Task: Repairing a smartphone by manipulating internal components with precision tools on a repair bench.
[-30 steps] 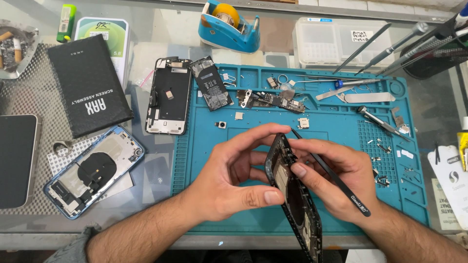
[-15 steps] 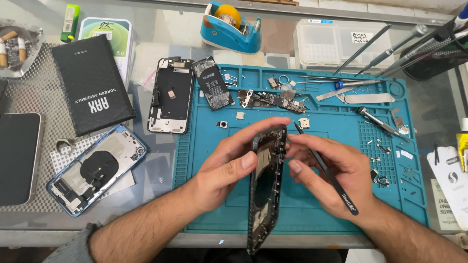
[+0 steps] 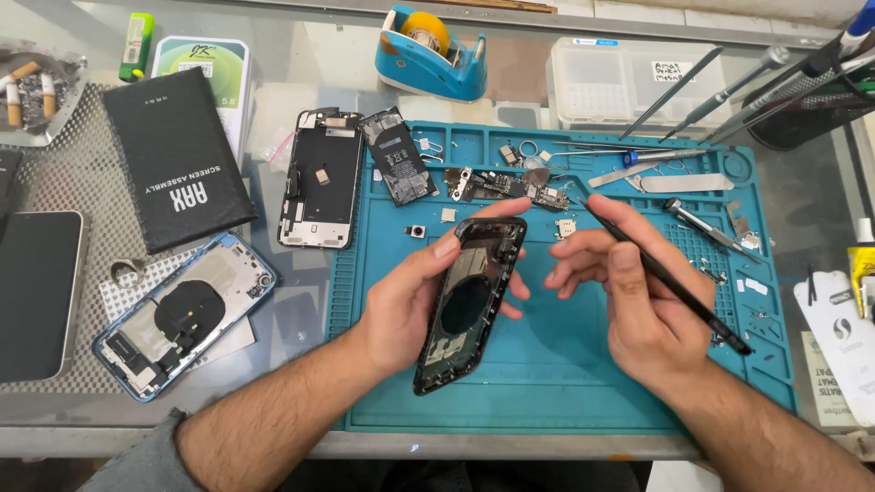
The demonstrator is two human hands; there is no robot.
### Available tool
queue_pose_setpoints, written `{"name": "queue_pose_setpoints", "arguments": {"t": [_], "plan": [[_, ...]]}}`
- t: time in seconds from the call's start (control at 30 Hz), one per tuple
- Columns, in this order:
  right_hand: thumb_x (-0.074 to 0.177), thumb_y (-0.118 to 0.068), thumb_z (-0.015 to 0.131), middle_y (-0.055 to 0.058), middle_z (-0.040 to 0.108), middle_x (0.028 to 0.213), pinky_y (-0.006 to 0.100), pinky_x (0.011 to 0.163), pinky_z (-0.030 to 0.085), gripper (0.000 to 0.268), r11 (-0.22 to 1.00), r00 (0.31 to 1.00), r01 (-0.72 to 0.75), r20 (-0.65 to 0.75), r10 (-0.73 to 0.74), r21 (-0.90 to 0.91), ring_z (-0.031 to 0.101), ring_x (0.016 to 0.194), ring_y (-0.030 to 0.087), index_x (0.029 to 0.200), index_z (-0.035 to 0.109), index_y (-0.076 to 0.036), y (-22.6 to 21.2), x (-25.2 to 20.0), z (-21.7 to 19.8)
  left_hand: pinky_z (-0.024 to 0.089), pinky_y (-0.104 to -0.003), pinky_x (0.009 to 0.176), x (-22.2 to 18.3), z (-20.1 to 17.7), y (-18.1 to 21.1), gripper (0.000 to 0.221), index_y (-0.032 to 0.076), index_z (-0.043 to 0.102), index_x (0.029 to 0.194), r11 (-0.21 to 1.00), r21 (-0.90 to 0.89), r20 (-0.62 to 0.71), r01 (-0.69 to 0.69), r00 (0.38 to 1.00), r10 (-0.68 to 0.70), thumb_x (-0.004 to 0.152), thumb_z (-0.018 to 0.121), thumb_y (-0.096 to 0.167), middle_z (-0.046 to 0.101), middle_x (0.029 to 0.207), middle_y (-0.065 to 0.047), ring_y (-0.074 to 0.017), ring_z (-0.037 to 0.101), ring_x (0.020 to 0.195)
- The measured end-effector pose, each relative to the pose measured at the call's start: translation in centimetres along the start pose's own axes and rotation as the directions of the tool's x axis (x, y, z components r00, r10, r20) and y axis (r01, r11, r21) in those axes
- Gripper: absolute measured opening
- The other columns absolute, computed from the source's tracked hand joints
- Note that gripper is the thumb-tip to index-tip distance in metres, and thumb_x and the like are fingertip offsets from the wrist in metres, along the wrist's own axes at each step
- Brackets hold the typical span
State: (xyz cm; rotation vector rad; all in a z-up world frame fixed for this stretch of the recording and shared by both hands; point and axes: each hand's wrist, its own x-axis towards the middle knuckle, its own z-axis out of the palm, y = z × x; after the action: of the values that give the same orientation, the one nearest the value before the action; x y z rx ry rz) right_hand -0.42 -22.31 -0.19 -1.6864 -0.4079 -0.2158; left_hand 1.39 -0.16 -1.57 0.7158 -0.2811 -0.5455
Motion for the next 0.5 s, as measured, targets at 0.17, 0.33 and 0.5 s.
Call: {"name": "queue_pose_setpoints", "arguments": {"t": [0.17, 0.33, 0.5], "plan": [[0.106, -0.020, 0.049, 0.024, 0.069, 0.107, 0.033, 0.075, 0.067, 0.035, 0.971, 0.988, 0.152, 0.054, -0.144, -0.186, 0.075, 0.082, 0.030, 0.121, 0.065, 0.008, -0.1, 0.1, 0.3, 0.060, -0.046, 0.087, 0.5, -0.8, -1.2, 0.072, 0.004, 0.037, 0.160, 0.999, -0.032, 0.008, 0.031, 0.999, -0.031, 0.099, 0.042, 0.043, 0.064, 0.114, -0.018, -0.0284, 0.068, 0.098], [0.105, -0.015, 0.054, 0.019, 0.070, 0.111, 0.037, 0.088, 0.070, 0.025, 0.998, 0.996, 0.040, 0.083, -0.036, -0.040, 0.079, 0.091, 0.031, 0.114, 0.066, 0.006, 1.6, 0.2, -0.2, 0.062, -0.042, 0.086, 1.0, -0.6, -0.7, 0.073, 0.005, 0.044, 0.156, 0.988, 0.131, -0.009, 0.085, 0.996, -0.085, 0.101, 0.040, 0.051, 0.072, 0.097, -0.023, -0.0293, 0.072, 0.094], [0.105, -0.016, 0.056, 0.017, 0.071, 0.101, 0.034, 0.082, 0.066, 0.020, 0.985, 0.993, 0.110, 0.047, -0.105, -0.132, 0.077, 0.086, 0.029, 0.106, 0.067, 0.001, 1.6, 0.4, -0.1, 0.063, -0.043, 0.088, 1.0, -0.4, -0.3, 0.078, 0.004, 0.040, 0.158, 0.975, 0.196, -0.005, 0.107, 0.994, -0.108, 0.100, 0.035, 0.055, 0.072, 0.100, -0.023, -0.0288, 0.072, 0.094]]}}
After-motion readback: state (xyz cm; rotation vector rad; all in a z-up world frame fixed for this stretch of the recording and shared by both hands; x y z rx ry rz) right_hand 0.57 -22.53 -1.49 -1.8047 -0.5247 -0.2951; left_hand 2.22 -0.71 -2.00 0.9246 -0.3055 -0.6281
